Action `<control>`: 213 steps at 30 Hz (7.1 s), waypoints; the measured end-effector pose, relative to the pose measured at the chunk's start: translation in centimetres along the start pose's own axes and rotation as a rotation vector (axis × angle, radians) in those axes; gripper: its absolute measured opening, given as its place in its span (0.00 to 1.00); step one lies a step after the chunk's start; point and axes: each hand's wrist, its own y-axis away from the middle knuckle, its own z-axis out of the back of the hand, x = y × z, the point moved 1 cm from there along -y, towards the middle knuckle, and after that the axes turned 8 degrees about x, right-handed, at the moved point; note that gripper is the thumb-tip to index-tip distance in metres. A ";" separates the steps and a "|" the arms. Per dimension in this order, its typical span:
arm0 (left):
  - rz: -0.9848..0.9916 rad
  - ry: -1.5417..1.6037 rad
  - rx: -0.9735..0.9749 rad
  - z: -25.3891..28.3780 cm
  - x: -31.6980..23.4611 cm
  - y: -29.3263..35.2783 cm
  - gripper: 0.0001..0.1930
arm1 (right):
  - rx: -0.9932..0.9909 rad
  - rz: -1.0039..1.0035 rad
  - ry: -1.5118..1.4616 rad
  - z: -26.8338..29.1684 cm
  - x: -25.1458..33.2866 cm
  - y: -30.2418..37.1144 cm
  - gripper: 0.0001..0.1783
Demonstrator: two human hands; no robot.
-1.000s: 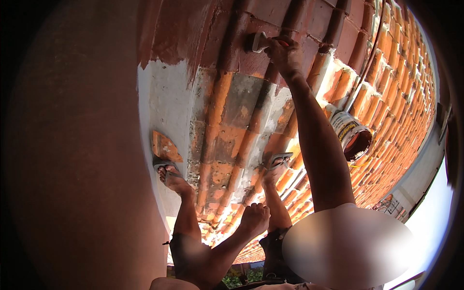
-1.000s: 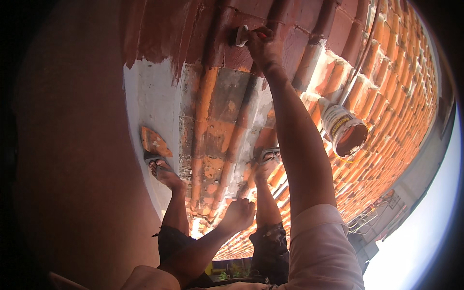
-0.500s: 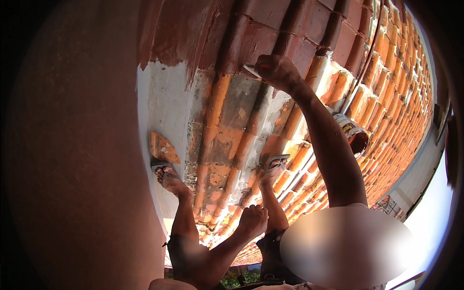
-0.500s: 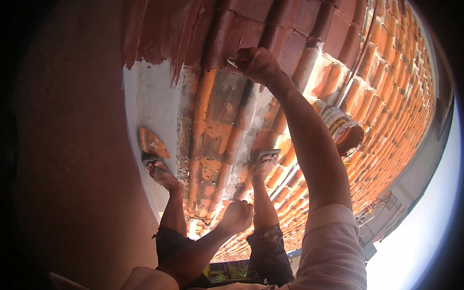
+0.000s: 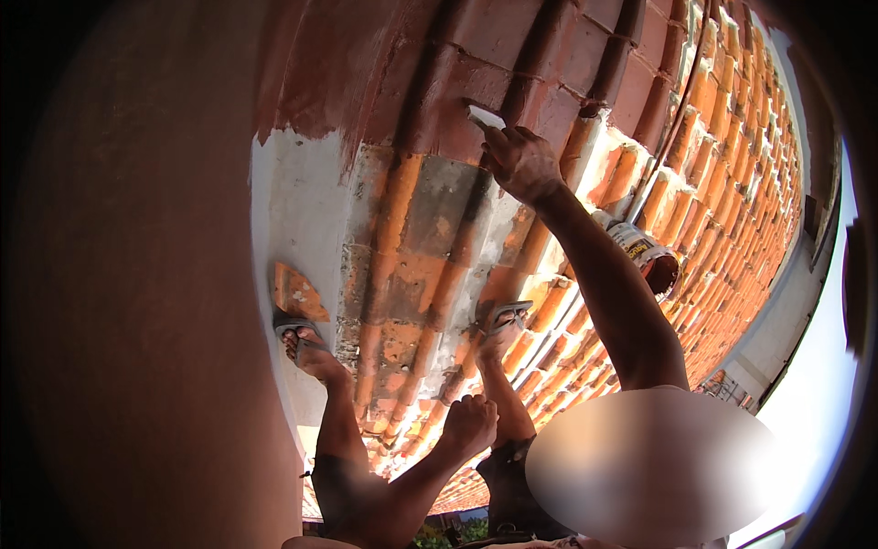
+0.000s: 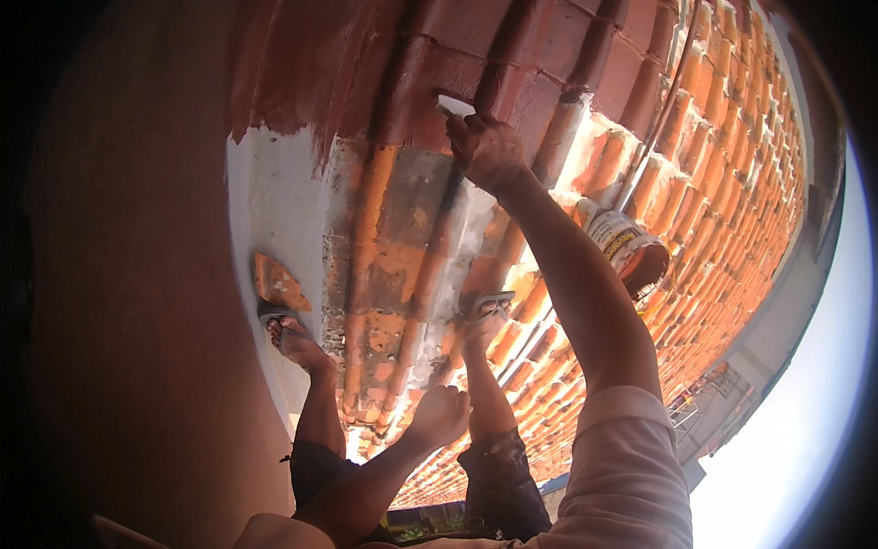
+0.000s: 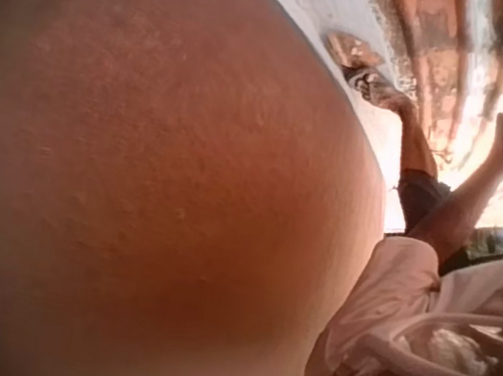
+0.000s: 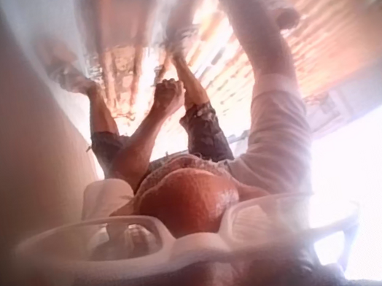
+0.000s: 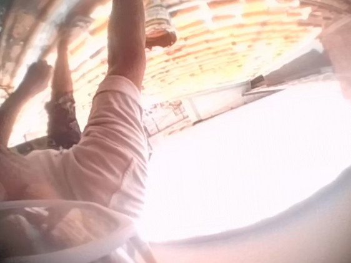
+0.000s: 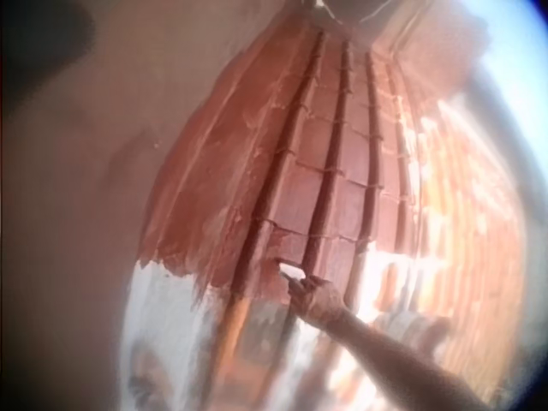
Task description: The person paints the underside of terracotta roof tiles with reddish-brown paint using a small brush. They repeatedly dip the brush into a paint can and apply paint to the curved tile surfaces while balancing on the roof.
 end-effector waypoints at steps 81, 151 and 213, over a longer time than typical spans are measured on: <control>-0.050 -0.175 0.003 -0.1 -0.5 0.5 0.11 | -0.208 -0.414 -0.375 -4.2 8.0 1.4 0.06; 0.300 -0.324 0.484 6.6 6.0 2.7 0.15 | -0.805 -1.376 -1.109 6.2 -11.3 46.1 0.20; 0.116 -0.009 -0.120 -1.8 0.4 4.3 0.23 | -0.111 0.198 -0.250 -1.0 26.7 -7.3 0.21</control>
